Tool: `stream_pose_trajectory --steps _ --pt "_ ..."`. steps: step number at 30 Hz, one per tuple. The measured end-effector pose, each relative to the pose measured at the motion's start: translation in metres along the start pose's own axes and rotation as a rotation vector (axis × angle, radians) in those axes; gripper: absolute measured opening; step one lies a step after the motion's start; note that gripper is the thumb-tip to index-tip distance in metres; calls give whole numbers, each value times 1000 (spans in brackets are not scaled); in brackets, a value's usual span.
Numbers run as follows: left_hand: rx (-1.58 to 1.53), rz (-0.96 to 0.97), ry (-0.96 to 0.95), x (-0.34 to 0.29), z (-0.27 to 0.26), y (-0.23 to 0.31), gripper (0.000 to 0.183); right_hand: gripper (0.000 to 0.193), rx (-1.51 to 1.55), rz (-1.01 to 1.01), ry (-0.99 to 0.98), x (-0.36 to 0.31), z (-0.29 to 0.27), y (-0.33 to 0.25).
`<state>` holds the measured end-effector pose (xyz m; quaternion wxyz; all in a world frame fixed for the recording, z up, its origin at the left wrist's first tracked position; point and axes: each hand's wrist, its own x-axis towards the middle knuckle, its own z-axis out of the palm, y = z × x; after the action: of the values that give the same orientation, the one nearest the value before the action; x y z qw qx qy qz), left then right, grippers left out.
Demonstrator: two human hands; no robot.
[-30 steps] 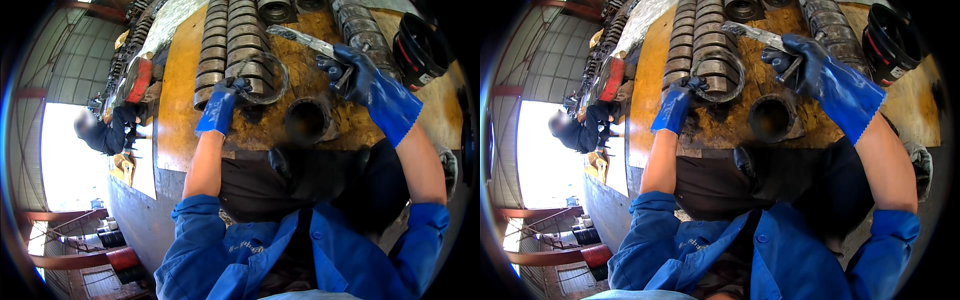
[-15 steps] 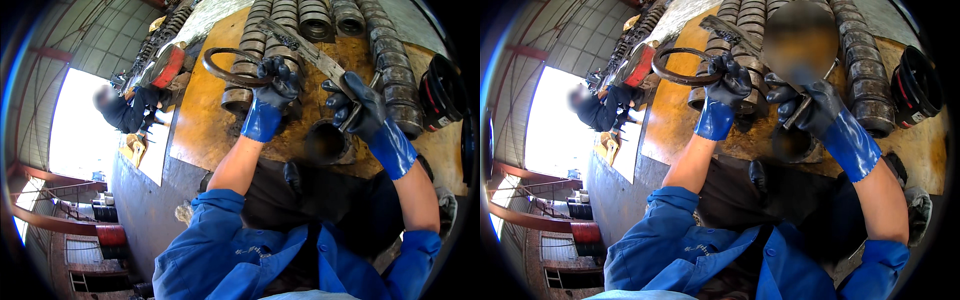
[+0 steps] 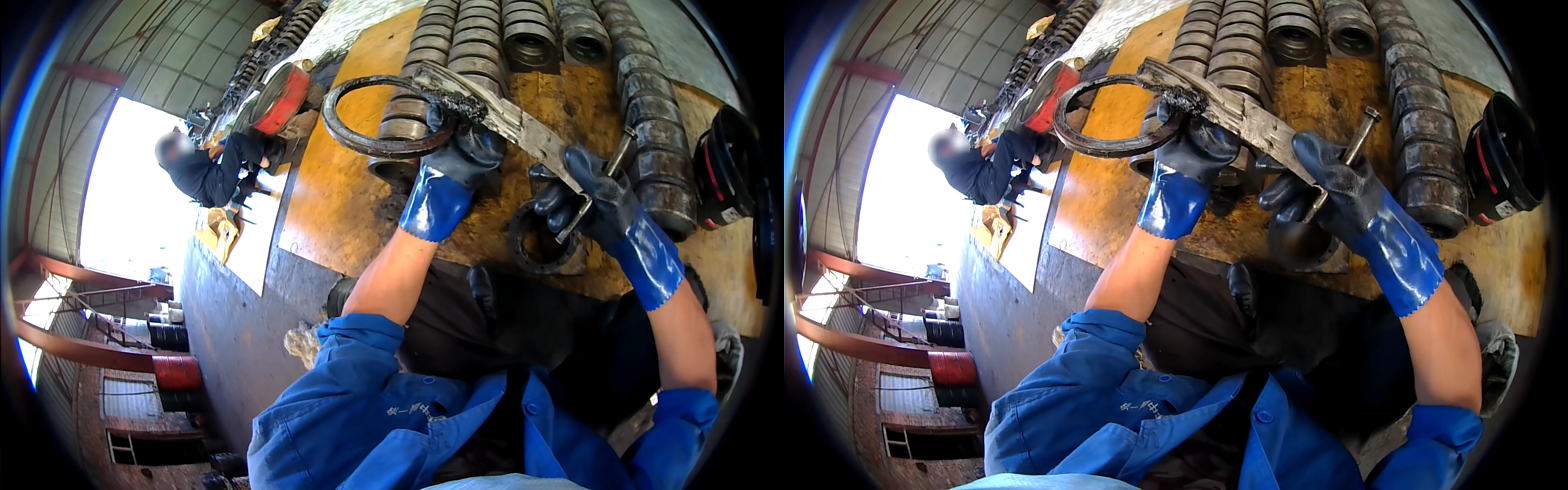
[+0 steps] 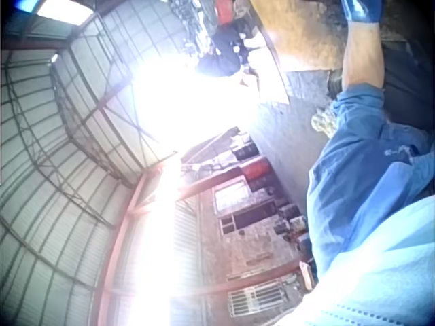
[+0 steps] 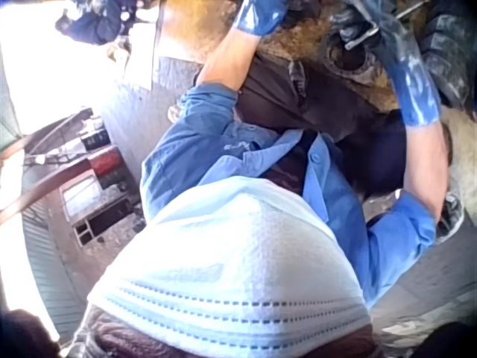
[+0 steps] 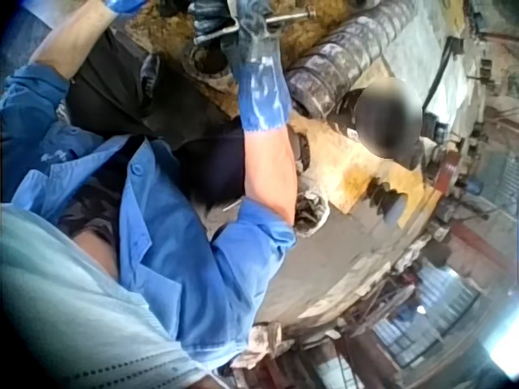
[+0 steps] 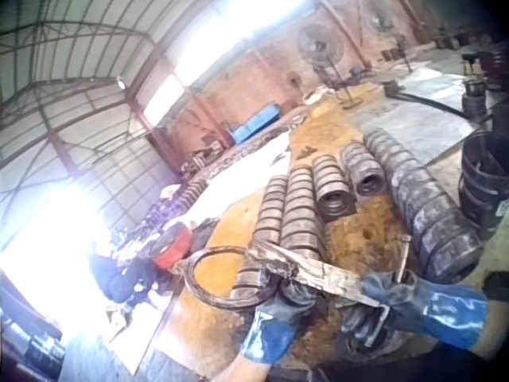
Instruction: The person uses a hammer and a flat metal tool to pry a seal from a cylindrical component, wipes the surfaces with a cloth, and applies grease to the part.
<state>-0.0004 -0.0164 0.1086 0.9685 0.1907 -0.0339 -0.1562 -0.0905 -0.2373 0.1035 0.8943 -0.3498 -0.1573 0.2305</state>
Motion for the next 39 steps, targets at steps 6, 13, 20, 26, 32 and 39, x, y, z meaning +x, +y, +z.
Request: stream_pose_trajectory --steps 6,13,20,26,32,39 --pt "-50 -31 -115 0 -17 22 47 56 -210 126 160 -2 30 -7" --pt "90 -225 -386 3 -35 54 21 53 -238 120 372 -7 30 -22" --pt "428 -226 -369 -29 -17 45 25 50 -209 161 494 -12 30 -35" --pt "298 -442 -655 -17 -31 34 22 48 -251 207 525 -19 27 -47" --pt "314 -478 -633 -20 -32 28 21 45 -149 201 508 -20 17 -45" --pt "351 -517 -570 -22 -36 17 22 46 -155 174 504 -25 15 -45"
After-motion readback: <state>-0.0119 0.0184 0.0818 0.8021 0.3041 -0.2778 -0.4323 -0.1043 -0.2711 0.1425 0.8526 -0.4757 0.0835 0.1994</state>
